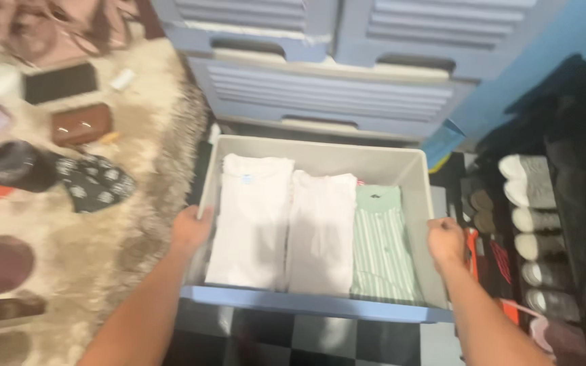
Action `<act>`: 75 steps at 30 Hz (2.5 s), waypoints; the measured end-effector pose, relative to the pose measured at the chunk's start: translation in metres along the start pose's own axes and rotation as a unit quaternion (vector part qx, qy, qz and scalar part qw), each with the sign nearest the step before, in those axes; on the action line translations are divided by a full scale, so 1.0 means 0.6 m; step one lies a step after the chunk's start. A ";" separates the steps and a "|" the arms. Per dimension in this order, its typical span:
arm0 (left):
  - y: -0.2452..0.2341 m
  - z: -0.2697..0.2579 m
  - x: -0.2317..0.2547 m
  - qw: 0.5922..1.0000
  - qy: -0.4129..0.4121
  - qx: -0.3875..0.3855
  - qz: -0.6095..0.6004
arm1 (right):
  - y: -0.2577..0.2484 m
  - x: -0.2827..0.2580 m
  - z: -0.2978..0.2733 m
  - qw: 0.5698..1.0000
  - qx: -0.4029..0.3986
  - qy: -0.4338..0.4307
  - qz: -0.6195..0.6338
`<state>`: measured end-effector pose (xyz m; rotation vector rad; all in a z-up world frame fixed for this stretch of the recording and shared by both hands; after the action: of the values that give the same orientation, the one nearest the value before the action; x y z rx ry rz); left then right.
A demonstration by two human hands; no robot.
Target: The person folds various t-shirts and places them into a plastic drawer unit. They open and close multiple drawers, arranging the folded clothes neatly inside.
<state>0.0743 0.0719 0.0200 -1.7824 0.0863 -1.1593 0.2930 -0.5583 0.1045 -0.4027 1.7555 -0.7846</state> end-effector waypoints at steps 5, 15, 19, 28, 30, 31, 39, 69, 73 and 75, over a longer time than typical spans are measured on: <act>-0.020 0.052 0.032 0.998 -0.033 -0.007 -0.049 | 0.002 -0.062 0.023 1.000 0.012 -0.003 -0.005; 0.000 0.076 0.044 0.997 -0.048 -0.057 -0.017 | 0.079 0.024 0.048 0.998 0.022 -0.007 0.055; 0.021 0.062 0.037 0.992 -0.089 -0.069 -0.051 | 0.070 0.028 0.060 0.999 0.036 -0.027 0.024; 0.021 0.069 0.077 0.990 -0.106 -0.071 -0.058 | 0.069 0.022 0.075 0.999 0.032 -0.018 0.019; 0.012 0.088 0.083 0.992 -0.103 -0.059 -0.040 | 0.075 0.006 0.083 0.999 0.025 -0.024 0.037; 0.009 0.096 0.086 0.993 -0.101 -0.053 -0.031 | 0.078 -0.005 0.087 0.998 0.019 -0.024 0.053; 0.058 0.197 0.088 0.996 -0.035 -0.013 -0.080 | 0.109 -0.024 0.166 0.998 0.026 0.005 0.057; 0.144 0.143 0.197 0.952 -0.125 0.058 -0.274 | 0.341 -0.159 -0.031 0.947 0.116 -0.135 0.267; 0.115 0.217 0.241 0.942 -0.154 0.056 -0.294 | 0.359 -0.188 0.069 0.956 0.069 -0.148 0.244; 0.112 0.231 0.244 0.939 -0.199 0.013 -0.279 | 0.366 -0.191 0.081 0.964 0.038 -0.128 0.232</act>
<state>0.2833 0.0551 0.0568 -2.0475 -0.7128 -1.1384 0.4013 -0.3437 0.0280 -0.0290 1.4899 -0.4379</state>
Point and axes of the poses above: each hand's wrist, its own z-axis towards the middle knuckle, its own y-axis out of the palm, x = y × z, the point moved 8 cm from there along z, towards the middle knuckle, and after that the axes turned 2 degrees about -z, right-handed, at the moved point
